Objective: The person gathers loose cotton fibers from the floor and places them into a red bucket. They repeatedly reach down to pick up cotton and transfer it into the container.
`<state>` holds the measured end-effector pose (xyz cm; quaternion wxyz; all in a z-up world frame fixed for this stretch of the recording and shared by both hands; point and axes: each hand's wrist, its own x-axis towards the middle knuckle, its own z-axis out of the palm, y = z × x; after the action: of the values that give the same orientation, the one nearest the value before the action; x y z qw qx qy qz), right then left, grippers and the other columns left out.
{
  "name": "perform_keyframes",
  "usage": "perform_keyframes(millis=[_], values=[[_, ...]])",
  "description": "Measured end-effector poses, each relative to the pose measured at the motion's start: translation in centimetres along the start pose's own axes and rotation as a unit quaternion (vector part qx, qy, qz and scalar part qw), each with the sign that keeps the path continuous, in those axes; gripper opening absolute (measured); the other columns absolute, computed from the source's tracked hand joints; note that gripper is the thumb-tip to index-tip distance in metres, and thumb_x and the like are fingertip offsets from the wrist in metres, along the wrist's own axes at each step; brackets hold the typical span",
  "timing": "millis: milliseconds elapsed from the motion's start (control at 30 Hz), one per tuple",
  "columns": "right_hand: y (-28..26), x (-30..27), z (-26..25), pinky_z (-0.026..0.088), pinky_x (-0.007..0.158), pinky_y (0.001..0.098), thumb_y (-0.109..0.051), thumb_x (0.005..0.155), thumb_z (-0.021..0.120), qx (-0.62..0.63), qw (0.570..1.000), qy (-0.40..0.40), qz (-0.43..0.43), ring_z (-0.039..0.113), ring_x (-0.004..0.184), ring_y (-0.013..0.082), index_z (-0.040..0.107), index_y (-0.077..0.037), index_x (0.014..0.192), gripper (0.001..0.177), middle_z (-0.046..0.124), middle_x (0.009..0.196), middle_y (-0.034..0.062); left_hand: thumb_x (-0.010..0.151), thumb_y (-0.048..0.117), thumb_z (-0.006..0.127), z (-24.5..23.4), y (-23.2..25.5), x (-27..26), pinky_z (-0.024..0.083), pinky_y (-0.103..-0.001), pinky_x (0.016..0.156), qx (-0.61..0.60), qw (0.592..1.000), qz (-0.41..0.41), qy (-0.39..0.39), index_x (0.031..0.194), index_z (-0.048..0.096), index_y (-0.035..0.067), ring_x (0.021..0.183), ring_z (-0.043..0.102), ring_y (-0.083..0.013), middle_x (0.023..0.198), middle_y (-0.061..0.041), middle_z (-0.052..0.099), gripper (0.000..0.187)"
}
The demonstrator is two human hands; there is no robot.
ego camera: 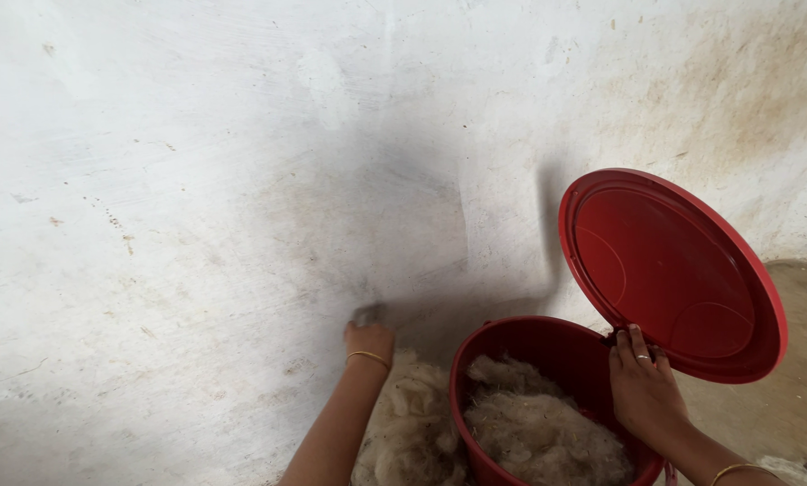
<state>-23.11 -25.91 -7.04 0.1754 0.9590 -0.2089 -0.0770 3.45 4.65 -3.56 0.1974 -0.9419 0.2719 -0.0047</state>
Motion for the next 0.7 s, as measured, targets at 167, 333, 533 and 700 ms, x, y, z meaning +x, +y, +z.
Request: perform_keyframes(millis=[167,333,533,700], values=[[0.0,-0.1,-0.4,0.019,0.125,0.0527,-0.010,0.093,0.045,0.013,1.000,-0.008,0.002,0.005,0.157,0.0367,0.030,0.006,0.149,0.061,0.014,0.166,0.0238,0.094,0.020,0.069,-3.0,6.7,-0.2,0.056,-0.045,0.091,-0.083,0.988,0.129,0.013,0.105,0.076,0.010,0.102,0.073,-0.0309,0.108,-0.014,0.075,0.016],[0.0,-0.2,-0.4,0.017,0.125,0.0522,-0.009,0.093,0.045,0.019,1.000,-0.011,0.001,0.004,0.157,0.0371,0.029,0.007,0.149,0.061,0.012,0.166,0.0239,0.090,0.014,0.069,-2.7,14.4,-2.4,0.061,-0.045,0.084,-0.091,0.966,0.239,-0.044,0.109,0.077,0.008,0.100,0.073,-0.0308,0.112,-0.016,0.074,0.021],[0.1,0.0,0.0,0.016,0.125,0.0523,-0.007,0.093,0.046,0.049,0.999,-0.010,0.004,0.003,0.157,0.0365,0.031,0.007,0.149,0.059,0.012,0.166,0.0239,0.092,0.014,0.070,-0.5,20.1,-3.7,0.055,-0.041,0.068,0.048,0.964,0.253,-0.071,0.101,0.077,0.008,0.086,0.076,-0.0246,0.101,-0.008,0.078,0.012],[0.5,0.0,0.0,0.016,0.124,0.0532,-0.008,0.093,0.047,0.051,0.999,-0.003,-0.003,0.004,0.156,0.0378,0.030,0.009,0.148,0.060,0.013,0.165,0.0252,0.093,0.011,0.068,1.2,18.9,-1.6,0.040,-0.031,0.062,0.111,0.970,0.210,-0.051,0.090,0.082,0.013,0.081,0.075,-0.0168,0.089,-0.001,0.079,0.014]])
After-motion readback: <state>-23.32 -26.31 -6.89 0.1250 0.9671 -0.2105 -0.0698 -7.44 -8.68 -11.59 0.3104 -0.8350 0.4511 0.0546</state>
